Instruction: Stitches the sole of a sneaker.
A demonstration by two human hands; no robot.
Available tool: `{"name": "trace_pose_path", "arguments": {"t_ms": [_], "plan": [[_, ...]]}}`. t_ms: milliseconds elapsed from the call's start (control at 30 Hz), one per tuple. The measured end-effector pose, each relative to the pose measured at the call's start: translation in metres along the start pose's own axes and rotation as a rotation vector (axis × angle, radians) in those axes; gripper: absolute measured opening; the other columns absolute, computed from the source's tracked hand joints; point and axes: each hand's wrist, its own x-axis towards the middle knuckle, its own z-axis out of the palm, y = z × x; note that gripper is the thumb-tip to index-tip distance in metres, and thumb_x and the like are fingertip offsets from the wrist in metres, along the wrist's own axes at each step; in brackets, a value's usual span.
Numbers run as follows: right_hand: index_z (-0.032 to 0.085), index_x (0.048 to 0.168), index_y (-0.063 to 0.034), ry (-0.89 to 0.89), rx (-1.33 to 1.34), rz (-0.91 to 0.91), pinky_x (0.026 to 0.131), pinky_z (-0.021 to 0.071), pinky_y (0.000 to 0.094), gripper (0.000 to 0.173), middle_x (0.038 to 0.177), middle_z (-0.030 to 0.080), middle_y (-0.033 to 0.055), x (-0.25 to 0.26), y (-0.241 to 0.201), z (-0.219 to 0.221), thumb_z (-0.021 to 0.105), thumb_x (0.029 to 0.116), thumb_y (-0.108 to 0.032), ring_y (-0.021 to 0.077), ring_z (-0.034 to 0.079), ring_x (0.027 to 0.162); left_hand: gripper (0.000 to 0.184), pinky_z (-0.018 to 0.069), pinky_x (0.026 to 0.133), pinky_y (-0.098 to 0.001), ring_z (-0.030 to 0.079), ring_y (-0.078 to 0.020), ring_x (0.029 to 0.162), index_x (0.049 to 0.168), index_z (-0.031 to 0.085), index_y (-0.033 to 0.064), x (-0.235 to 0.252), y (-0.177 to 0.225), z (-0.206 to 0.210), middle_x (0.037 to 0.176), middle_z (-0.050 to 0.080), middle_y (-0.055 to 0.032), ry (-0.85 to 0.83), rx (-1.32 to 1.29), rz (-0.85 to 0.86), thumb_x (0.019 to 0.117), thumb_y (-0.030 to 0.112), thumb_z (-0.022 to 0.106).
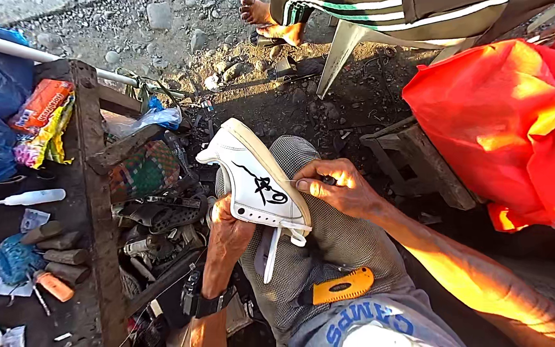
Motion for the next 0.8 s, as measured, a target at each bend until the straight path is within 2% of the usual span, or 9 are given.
{"name": "trace_pose_path", "arguments": {"t_ms": [167, 267, 300, 367, 433, 467, 533, 633, 800], "plan": [[0.074, 0.095, -0.0004, -0.004, -0.044, 0.014, 0.070, 0.0498, 0.0108, 0.013, 0.083, 0.070, -0.0039, 0.002, 0.001, 0.007, 0.064, 0.0980, -0.008, -0.0066, 0.061, 0.076, 0.008, 0.0542, 0.088, -0.0120, 0.064, 0.0135, 0.096, 0.095, 0.069, 0.0169, -0.002, -0.001, -0.001, 0.094, 0.071, 0.0220, 0.001, 0.143, 0.027, 0.0878, 0.016, 0.072], [0.073, 0.096, -0.0036, -0.121, -0.140, 0.037, 0.066, 0.0464, 0.0115, 0.017, 0.080, 0.067, -0.0045, 0.008, -0.004, -0.003, 0.061, 0.0997, -0.015, -0.0060, 0.057, 0.071, 0.014, 0.0527, 0.091, -0.0115, 0.062, 0.0141, 0.097, 0.098, 0.066, 0.0044, -0.004, 0.003, -0.005, 0.094, 0.069, 0.0164, -0.037, 0.214, -0.006, 0.0857, 0.010, 0.069], [0.072, 0.098, -0.0060, -0.161, -0.200, 0.068, 0.064, 0.0457, 0.0142, 0.018, 0.079, 0.065, -0.0043, 0.009, -0.009, -0.011, 0.060, 0.1006, -0.019, -0.0038, 0.056, 0.070, 0.016, 0.0536, 0.092, -0.0139, 0.063, 0.0116, 0.099, 0.103, 0.066, 0.0044, -0.005, 0.005, -0.010, 0.098, 0.070, 0.0143, -0.090, 0.196, -0.038, 0.0873, 0.007, 0.067], [0.067, 0.109, -0.0108, -0.201, -0.339, 0.153, 0.066, 0.0499, 0.0214, 0.018, 0.084, 0.063, -0.0026, 0.006, -0.021, -0.032, 0.058, 0.1009, -0.024, 0.0021, 0.058, 0.073, 0.030, 0.0569, 0.096, -0.0234, 0.067, 0.0008, 0.106, 0.118, 0.067, 0.0144, -0.009, 0.009, -0.024, 0.111, 0.073, 0.0115, -0.244, -0.051, -0.180, 0.0896, 0.006, 0.068], [0.063, 0.123, -0.0121, -0.180, -0.408, 0.184, 0.074, 0.0557, 0.0236, 0.025, 0.101, 0.066, -0.0011, 0.000, -0.028, -0.057, 0.054, 0.1013, -0.022, 0.0044, 0.063, 0.085, 0.048, 0.0558, 0.102, -0.0341, 0.067, -0.0124, 0.116, 0.131, 0.062, 0.0163, -0.012, 0.011, -0.028, 0.125, 0.071, 0.0014, -0.338, -0.478, -0.291, 0.0855, 0.006, 0.074], [0.061, 0.131, -0.0119, -0.165, -0.413, 0.186, 0.077, 0.0572, 0.0236, 0.031, 0.109, 0.067, -0.0004, -0.004, -0.030, -0.065, 0.053, 0.1022, -0.021, 0.0049, 0.065, 0.088, 0.051, 0.0558, 0.101, -0.0358, 0.067, -0.0144, 0.116, 0.131, 0.062, 0.0163, -0.014, 0.011, -0.022, 0.126, 0.070, -0.0009, -0.308, -0.609, -0.304, 0.0837, 0.009, 0.078], [0.061, 0.139, -0.0116, -0.142, -0.364, 0.164, 0.078, 0.0590, 0.0218, 0.039, 0.113, 0.071, -0.0007, -0.009, -0.031, -0.068, 0.058, 0.1025, -0.024, 0.0043, 0.068, 0.090, 0.047, 0.0605, 0.094, -0.0364, 0.072, -0.0157, 0.104, 0.124, 0.063, 0.0103, -0.015, 0.019, 0.004, 0.113, 0.075, -0.0046, -0.082, -0.647, -0.352, 0.0809, 0.010, 0.083], [0.070, 0.125, -0.0028, -0.161, -0.145, 0.068, 0.082, 0.0582, 0.0215, 0.029, 0.108, 0.072, 0.0038, -0.010, -0.023, -0.044, 0.067, 0.0991, -0.016, 0.0062, 0.067, 0.093, 0.039, 0.0638, 0.084, -0.0388, 0.074, -0.0197, 0.088, 0.114, 0.059, -0.0033, -0.010, 0.028, 0.040, 0.096, 0.074, -0.0126, 0.262, -0.599, -0.395, 0.0810, 0.000, 0.080], [0.076, 0.113, -0.0043, -0.144, -0.142, -0.081, 0.082, 0.0559, 0.0190, 0.023, 0.098, 0.070, 0.0018, 0.002, -0.006, -0.012, 0.065, 0.1015, -0.021, 0.0040, 0.065, 0.093, 0.033, 0.0640, 0.081, -0.0377, 0.074, -0.0191, 0.085, 0.110, 0.058, -0.0053, -0.009, 0.030, 0.052, 0.092, 0.074, -0.0134, 0.398, -0.570, -0.363, 0.0806, -0.005, 0.074]]}}
